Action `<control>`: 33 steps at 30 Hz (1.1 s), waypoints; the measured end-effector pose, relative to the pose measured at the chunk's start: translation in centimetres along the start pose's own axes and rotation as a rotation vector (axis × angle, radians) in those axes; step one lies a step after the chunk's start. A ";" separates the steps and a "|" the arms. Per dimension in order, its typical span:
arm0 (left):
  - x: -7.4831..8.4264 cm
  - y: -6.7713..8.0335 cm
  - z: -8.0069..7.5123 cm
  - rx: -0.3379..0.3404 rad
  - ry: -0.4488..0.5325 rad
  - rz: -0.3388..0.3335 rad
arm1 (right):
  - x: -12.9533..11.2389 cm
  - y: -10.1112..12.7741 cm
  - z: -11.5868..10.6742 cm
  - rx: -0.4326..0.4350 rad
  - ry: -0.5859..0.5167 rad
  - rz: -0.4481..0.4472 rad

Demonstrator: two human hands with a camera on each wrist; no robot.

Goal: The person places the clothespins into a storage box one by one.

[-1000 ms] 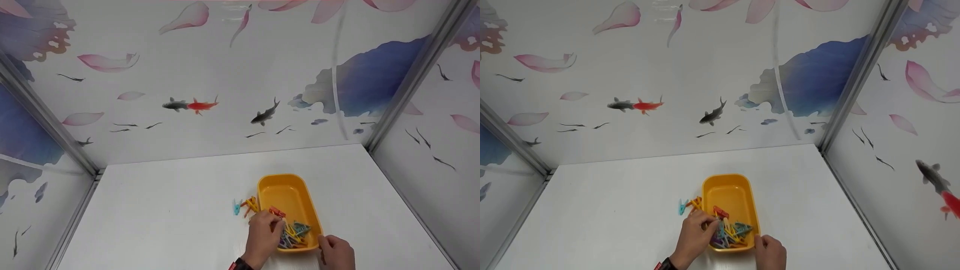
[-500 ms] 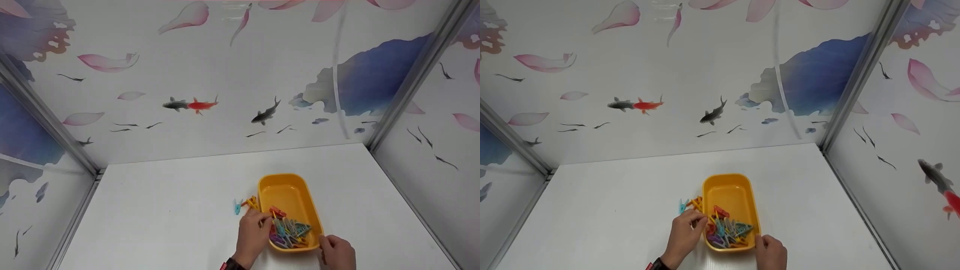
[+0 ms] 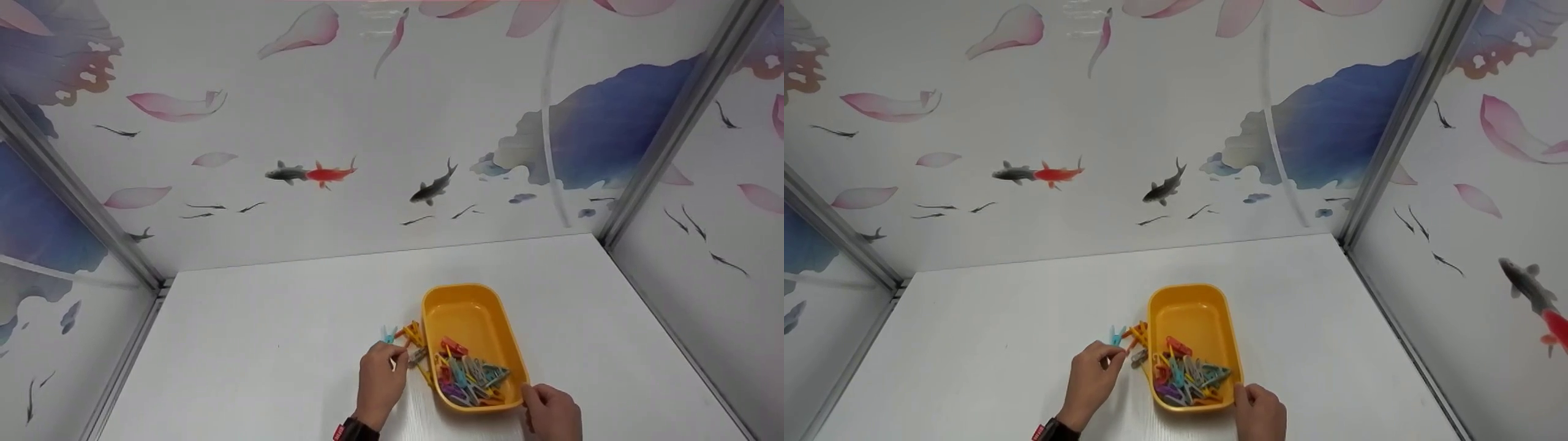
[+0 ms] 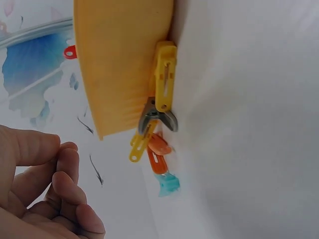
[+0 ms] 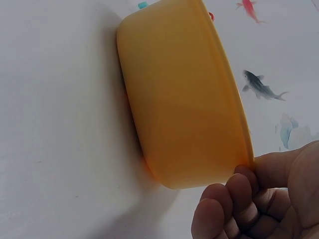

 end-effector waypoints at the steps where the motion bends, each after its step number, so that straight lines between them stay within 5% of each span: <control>1: -0.4 -0.1 0.1 -0.006 -0.006 -0.013 | 0.0 0.0 0.0 0.000 -0.002 0.000; 14: -2.0 -1.0 1.4 -0.038 -0.126 0.012 | 0.2 -0.1 0.1 -0.008 -0.021 0.010; 23: -2.8 -1.5 2.5 -0.089 -0.118 -0.082 | 0.2 -0.1 0.1 -0.007 -0.022 0.012; 33: -2.4 -1.7 3.1 -0.105 -0.091 -0.081 | 0.2 -0.2 0.1 -0.017 -0.011 0.025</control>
Point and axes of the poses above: each hand's wrist, its own y-axis away from the middle knuckle, its own z-axis out of the palm, x = y × z, the point moved 5 cm from there along -y, towards the middle knuckle
